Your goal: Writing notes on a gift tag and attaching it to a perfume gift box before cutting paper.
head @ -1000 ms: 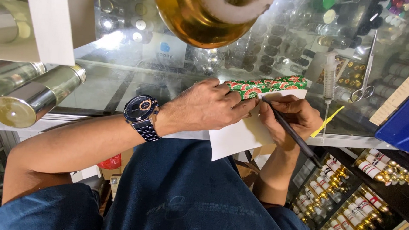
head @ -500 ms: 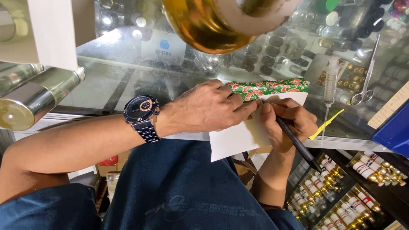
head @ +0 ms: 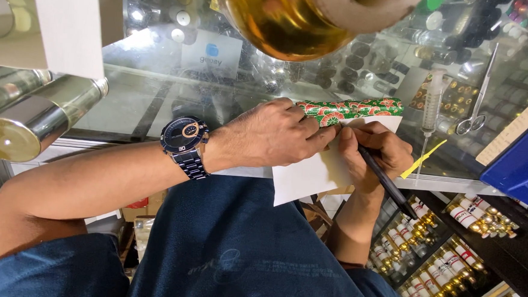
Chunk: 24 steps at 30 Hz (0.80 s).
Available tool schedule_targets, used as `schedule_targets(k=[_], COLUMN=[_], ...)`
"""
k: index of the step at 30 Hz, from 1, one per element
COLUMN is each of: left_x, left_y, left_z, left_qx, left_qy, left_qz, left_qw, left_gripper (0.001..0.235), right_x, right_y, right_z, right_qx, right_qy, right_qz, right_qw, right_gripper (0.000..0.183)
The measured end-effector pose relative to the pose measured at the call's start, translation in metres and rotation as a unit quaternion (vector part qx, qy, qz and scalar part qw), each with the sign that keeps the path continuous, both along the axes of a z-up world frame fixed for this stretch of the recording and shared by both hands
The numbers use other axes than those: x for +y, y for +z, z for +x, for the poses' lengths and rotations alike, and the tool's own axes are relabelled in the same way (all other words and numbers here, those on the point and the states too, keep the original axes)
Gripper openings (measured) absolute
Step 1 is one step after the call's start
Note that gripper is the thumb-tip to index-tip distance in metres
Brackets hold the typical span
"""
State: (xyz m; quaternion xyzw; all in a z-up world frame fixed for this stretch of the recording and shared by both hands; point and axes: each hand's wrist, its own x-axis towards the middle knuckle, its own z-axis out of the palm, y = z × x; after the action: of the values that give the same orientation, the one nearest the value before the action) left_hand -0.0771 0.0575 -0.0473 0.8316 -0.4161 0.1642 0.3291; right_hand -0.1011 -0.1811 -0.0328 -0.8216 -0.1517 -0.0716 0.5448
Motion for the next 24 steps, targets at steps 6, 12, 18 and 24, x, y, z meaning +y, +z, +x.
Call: schedule_targets(k=[6, 12, 18, 24], left_x=[0.0004, 0.0017, -0.0002, -0.0017], left_y=[0.0016, 0.0021, -0.0017, -0.0019], left_z=[0.0002, 0.0001, -0.0013, -0.0020], left_qx=[0.000, -0.003, -0.002, -0.004], left_qy=[0.002, 0.005, 0.009, 0.018], left_qz=[0.000, 0.003, 0.001, 0.002], left_qw=[1.000, 1.000, 1.000, 1.000], left_gripper=[0.013, 0.015, 0.019, 0.018], right_x=[0.0025, 0.0072, 0.0049, 0.0047], right_y=[0.0031, 0.0042, 0.0017, 0.0032], right_z=[-0.0016, 0.0000, -0.0011, 0.0002], right_qx=[0.004, 0.012, 0.008, 0.002], right_qy=[-0.006, -0.018, -0.018, -0.011], right_qz=[0.000, 0.027, 0.025, 0.020], right_qw=[1.000, 0.999, 0.999, 1.000], right_gripper=[0.033, 0.033, 0.038, 0.039])
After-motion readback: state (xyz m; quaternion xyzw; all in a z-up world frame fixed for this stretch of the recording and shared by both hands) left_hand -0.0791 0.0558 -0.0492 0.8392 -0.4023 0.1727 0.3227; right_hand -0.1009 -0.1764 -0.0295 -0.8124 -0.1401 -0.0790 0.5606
